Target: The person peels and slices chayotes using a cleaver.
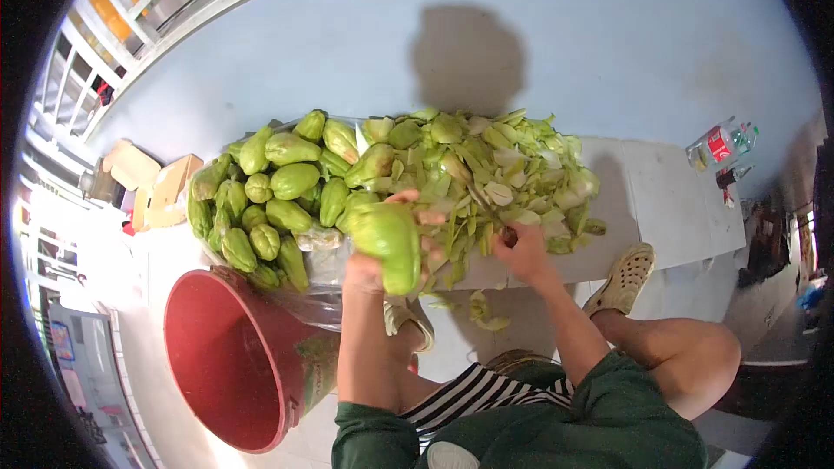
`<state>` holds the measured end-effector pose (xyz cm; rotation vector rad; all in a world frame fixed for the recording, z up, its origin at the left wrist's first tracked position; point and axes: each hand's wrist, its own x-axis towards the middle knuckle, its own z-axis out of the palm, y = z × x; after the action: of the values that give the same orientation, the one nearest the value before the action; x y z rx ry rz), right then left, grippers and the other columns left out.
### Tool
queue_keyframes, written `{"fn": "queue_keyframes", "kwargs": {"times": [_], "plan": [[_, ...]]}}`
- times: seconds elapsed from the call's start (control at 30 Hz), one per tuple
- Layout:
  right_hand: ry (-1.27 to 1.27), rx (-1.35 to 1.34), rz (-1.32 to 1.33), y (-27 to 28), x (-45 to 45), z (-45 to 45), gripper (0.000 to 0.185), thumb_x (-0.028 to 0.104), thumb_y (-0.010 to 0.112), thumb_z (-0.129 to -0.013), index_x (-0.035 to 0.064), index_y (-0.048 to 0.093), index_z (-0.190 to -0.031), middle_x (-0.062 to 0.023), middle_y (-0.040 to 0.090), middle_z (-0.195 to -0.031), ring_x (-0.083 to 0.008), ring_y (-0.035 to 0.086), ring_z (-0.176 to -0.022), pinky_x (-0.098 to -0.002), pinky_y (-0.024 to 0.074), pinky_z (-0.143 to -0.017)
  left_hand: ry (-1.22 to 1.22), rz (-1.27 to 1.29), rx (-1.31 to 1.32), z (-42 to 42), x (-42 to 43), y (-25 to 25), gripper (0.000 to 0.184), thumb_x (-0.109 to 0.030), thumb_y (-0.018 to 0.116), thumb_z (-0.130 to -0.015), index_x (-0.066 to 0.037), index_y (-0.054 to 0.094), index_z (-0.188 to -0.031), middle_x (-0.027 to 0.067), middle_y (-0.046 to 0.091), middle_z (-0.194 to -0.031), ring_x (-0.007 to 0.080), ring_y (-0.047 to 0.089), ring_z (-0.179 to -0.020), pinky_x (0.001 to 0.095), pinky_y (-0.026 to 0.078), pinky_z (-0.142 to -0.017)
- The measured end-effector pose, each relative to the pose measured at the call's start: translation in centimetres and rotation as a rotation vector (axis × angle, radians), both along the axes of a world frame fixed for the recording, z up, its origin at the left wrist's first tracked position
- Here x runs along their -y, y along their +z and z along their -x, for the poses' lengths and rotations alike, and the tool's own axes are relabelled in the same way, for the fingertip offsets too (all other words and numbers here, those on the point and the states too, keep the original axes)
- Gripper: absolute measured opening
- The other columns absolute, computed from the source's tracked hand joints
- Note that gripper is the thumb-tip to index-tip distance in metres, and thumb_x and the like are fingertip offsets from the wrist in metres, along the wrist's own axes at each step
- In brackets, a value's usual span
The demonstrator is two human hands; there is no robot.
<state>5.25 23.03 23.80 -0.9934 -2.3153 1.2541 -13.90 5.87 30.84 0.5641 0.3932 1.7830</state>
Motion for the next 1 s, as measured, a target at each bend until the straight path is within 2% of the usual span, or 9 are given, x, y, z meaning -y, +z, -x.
{"fn": "queue_keyframes", "kwargs": {"times": [0.07,0.2,0.37,0.47,0.5,0.57,0.73,0.9,1.0], "plan": [[0.054,0.006,-0.111,0.9,0.4,0.1,0.024,0.021,0.064,-0.077,-0.0016,0.059,-0.08,-0.015,0.062,-0.067,-0.0324,0.06,-0.061,-0.0411,0.0478,-0.06,0.256,0.488,-0.122,-0.2,0.9,-0.9,0.085,-0.006,0.084,-0.057,-0.002,0.043,-0.131,0.0201,0.06,-0.112,0.0302,0.064,-0.097,0.0394,0.059,-0.067],[0.282,-0.077,-0.513,4.4,1.4,0.3,0.022,0.021,0.068,-0.068,0.0063,0.056,-0.077,-0.0121,0.058,-0.067,-0.0352,0.06,-0.066,-0.0447,0.0475,-0.059,0.501,0.553,-0.628,-0.4,-1.0,-1.6,0.067,0.004,0.077,-0.065,0.0,0.048,-0.126,0.0074,0.062,-0.106,0.0152,0.061,-0.094,0.0282,0.049,-0.085],[0.461,-0.304,-0.721,8.3,4.4,1.8,0.023,0.02,0.068,-0.061,0.0108,0.052,-0.075,-0.0089,0.053,-0.064,-0.0306,0.06,-0.063,-0.0435,0.0466,-0.056,0.537,0.571,-0.6,-1.0,-1.8,-0.6,0.056,0.005,0.073,-0.072,0.001,0.051,-0.124,0.0073,0.062,-0.105,0.0174,0.06,-0.094,0.0307,0.048,-0.089],[0.515,-0.284,-0.74,8.7,4.6,2.0,0.022,0.019,0.068,-0.062,0.0111,0.052,-0.075,-0.008,0.055,-0.064,-0.0298,0.061,-0.062,-0.0426,0.0471,-0.055,0.439,0.505,-1.083,-0.1,-1.2,-1.1,0.054,0.006,0.07,-0.074,0.003,0.049,-0.123,0.0089,0.063,-0.109,0.0172,0.061,-0.098,0.03,0.048,-0.09],[0.532,-0.226,-0.738,8.6,4.4,2.1,0.021,0.019,0.068,-0.063,0.011,0.052,-0.075,-0.0079,0.057,-0.066,-0.03,0.061,-0.063,-0.0424,0.0477,-0.055,0.438,0.503,-1.082,-0.4,-1.2,-1.6,0.054,0.006,0.07,-0.074,0.003,0.049,-0.123,0.0089,0.063,-0.109,0.0172,0.061,-0.098,0.03,0.048,-0.09],[0.412,-0.138,-0.678,5.7,2.0,2.6,0.021,0.016,0.069,-0.063,0.0106,0.052,-0.072,-0.008,0.056,-0.066,-0.0303,0.06,-0.063,-0.0415,0.047,-0.056,0.562,0.538,-0.432,-1.7,-1.4,-2.2,0.054,0.007,0.07,-0.071,0.002,0.051,-0.121,0.0088,0.063,-0.109,0.0167,0.061,-0.098,0.0296,0.048,-0.088],[0.296,-0.002,-0.643,5.6,1.9,2.2,0.02,0.014,0.069,-0.063,0.0092,0.051,-0.07,-0.0091,0.057,-0.066,-0.0314,0.059,-0.062,-0.0418,0.047,-0.056,0.503,0.535,-0.468,-1.0,-1.1,-1.7,0.058,0.009,0.07,-0.07,0.002,0.051,-0.124,0.0089,0.064,-0.111,0.0166,0.061,-0.099,0.03,0.049,-0.087],[0.517,-0.173,-0.667,10.6,4.1,1.0,0.019,0.014,0.068,-0.063,0.0081,0.051,-0.07,-0.0091,0.056,-0.066,-0.0314,0.059,-0.062,-0.0421,0.0464,-0.056,0.442,0.573,-0.235,-1.0,-1.6,-0.4,0.063,0.005,0.072,-0.068,0.002,0.049,-0.127,0.0099,0.064,-0.111,0.0175,0.061,-0.099,0.0313,0.05,-0.087],[0.527,-0.253,-0.657,11.0,5.6,0.9,0.019,0.015,0.068,-0.064,0.0074,0.053,-0.071,-0.0102,0.056,-0.065,-0.0328,0.059,-0.062,-0.0434,0.0459,-0.056,0.452,0.657,-0.585,-2.2,-1.8,2.0,0.065,0.005,0.072,-0.068,0.003,0.048,-0.128,0.0109,0.063,-0.112,0.0189,0.061,-0.099,0.0323,0.05,-0.088]]}}
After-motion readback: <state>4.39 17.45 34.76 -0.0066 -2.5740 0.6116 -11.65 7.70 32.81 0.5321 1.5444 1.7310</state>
